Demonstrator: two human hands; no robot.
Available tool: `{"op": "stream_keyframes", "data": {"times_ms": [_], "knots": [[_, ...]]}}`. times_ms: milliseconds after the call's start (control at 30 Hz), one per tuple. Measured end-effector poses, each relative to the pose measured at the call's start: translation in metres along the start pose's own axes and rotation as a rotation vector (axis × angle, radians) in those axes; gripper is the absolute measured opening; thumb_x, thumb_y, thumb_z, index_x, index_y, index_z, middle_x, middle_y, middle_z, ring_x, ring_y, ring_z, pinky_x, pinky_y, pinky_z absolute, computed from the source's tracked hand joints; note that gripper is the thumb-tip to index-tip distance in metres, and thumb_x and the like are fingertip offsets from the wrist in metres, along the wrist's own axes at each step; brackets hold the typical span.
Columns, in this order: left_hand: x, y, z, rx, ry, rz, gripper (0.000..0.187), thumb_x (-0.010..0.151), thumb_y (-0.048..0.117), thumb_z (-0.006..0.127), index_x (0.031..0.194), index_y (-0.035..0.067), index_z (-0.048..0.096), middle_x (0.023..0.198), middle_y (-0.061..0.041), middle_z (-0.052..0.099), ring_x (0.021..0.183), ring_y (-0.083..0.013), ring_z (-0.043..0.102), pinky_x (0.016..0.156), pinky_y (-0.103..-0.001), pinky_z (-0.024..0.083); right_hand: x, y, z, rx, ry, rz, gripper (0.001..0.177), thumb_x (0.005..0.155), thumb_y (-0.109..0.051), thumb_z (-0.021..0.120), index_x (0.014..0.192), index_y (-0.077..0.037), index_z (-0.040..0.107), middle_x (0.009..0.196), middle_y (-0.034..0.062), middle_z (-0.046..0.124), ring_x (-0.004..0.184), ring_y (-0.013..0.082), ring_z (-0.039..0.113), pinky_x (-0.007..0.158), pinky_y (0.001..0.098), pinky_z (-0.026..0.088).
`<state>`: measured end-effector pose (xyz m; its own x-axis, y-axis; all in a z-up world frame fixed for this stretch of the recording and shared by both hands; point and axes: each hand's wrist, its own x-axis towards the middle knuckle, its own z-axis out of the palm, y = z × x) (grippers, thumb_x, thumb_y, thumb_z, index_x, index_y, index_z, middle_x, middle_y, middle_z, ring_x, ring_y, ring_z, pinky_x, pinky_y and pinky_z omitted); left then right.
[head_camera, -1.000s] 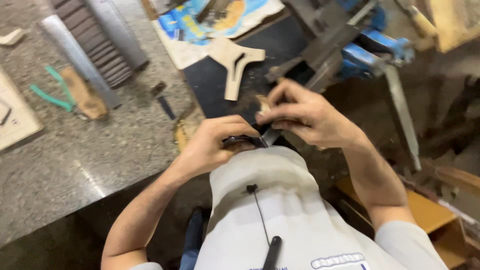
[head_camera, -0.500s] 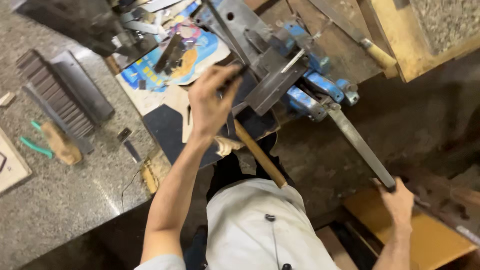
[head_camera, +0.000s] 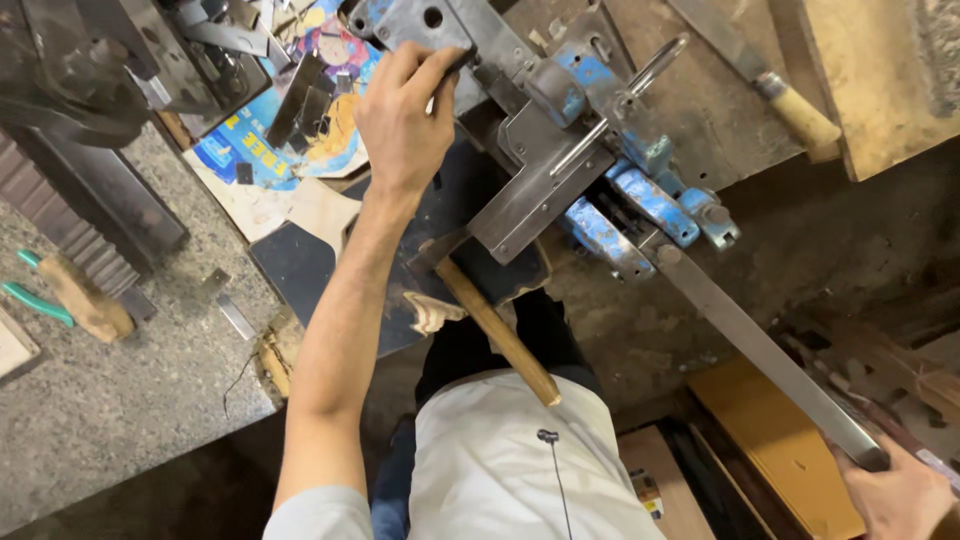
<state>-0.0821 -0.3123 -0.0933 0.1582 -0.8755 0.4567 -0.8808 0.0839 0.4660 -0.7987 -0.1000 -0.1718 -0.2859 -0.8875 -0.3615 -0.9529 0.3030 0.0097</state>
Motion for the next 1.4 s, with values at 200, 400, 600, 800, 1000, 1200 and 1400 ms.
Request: {"op": "stream_keyframes", "data": {"times_ms": [200, 400, 600, 800, 1000, 1200, 1400], "knots": [[0.001, 0.000, 0.002, 0.088, -0.024, 0.055, 0.021, 0.091, 0.005, 0.077, 0.111, 0.012, 0.074, 0.095, -0.002, 0.063, 0.089, -0.0237, 0.062, 0.073, -0.038, 0.051, 0.001, -0.016, 0.025, 0.021, -0.027, -0.026, 0.041, 0.084, -0.047, 0.083, 0.106, -0.012, 0.080, 0.066, 0.0124, 0.069, 0.063, 0.0284, 0.067, 0.066, 0.0403, 0.052], [-0.001, 0.001, 0.009, 0.081, -0.030, 0.034, 0.023, 0.090, 0.005, 0.077, 0.111, 0.012, 0.074, 0.095, -0.003, 0.062, 0.089, -0.0236, 0.063, 0.072, -0.038, 0.051, -0.004, -0.035, 0.047, 0.039, -0.122, 0.005, 0.038, 0.084, -0.042, 0.086, 0.108, -0.013, 0.080, 0.067, 0.0120, 0.070, 0.065, 0.0275, 0.068, 0.069, 0.0396, 0.052], [-0.002, -0.002, 0.008, 0.084, -0.028, 0.029, 0.024, 0.090, 0.003, 0.076, 0.112, 0.011, 0.073, 0.095, -0.003, 0.062, 0.089, -0.0244, 0.063, 0.073, -0.038, 0.051, -0.015, -0.019, 0.034, 0.022, -0.066, -0.043, 0.038, 0.084, -0.040, 0.088, 0.110, -0.013, 0.080, 0.072, 0.0127, 0.072, 0.068, 0.0282, 0.070, 0.073, 0.0395, 0.053], [0.003, -0.004, 0.012, 0.053, -0.011, 0.050, 0.026, 0.087, 0.003, 0.076, 0.111, 0.013, 0.075, 0.094, -0.004, 0.062, 0.090, -0.0253, 0.063, 0.075, -0.039, 0.052, -0.007, -0.031, 0.048, 0.050, -0.103, -0.027, 0.036, 0.087, -0.040, 0.086, 0.109, -0.012, 0.080, 0.075, 0.0133, 0.073, 0.071, 0.0280, 0.070, 0.076, 0.0390, 0.054], [-0.004, -0.014, 0.020, 0.079, -0.036, 0.049, 0.022, 0.086, 0.004, 0.077, 0.106, 0.011, 0.074, 0.094, -0.004, 0.063, 0.089, -0.0262, 0.063, 0.073, -0.040, 0.051, -0.019, -0.015, 0.030, 0.034, -0.045, -0.091, 0.035, 0.089, -0.041, 0.083, 0.107, -0.011, 0.080, 0.079, 0.0138, 0.073, 0.075, 0.0278, 0.071, 0.079, 0.0384, 0.055], [-0.002, -0.019, 0.016, 0.091, -0.019, 0.093, 0.025, 0.082, 0.002, 0.076, 0.104, 0.012, 0.074, 0.094, -0.003, 0.063, 0.089, -0.0268, 0.063, 0.074, -0.040, 0.052, -0.023, -0.009, 0.002, 0.253, 0.022, -0.315, 0.038, 0.089, -0.040, 0.076, 0.118, -0.015, 0.077, 0.106, 0.0105, 0.077, 0.098, 0.0236, 0.073, 0.094, 0.0376, 0.054], [0.001, -0.029, 0.015, 0.055, -0.054, 0.150, 0.028, 0.079, 0.000, 0.076, 0.104, 0.012, 0.078, 0.094, -0.002, 0.065, 0.088, -0.0256, 0.063, 0.071, -0.039, 0.051, -0.014, -0.058, 0.045, 0.137, -0.191, 0.026, 0.038, 0.087, -0.041, 0.085, 0.110, -0.010, 0.081, 0.085, 0.0200, 0.076, 0.085, 0.0302, 0.073, 0.078, 0.0419, 0.055]]}}
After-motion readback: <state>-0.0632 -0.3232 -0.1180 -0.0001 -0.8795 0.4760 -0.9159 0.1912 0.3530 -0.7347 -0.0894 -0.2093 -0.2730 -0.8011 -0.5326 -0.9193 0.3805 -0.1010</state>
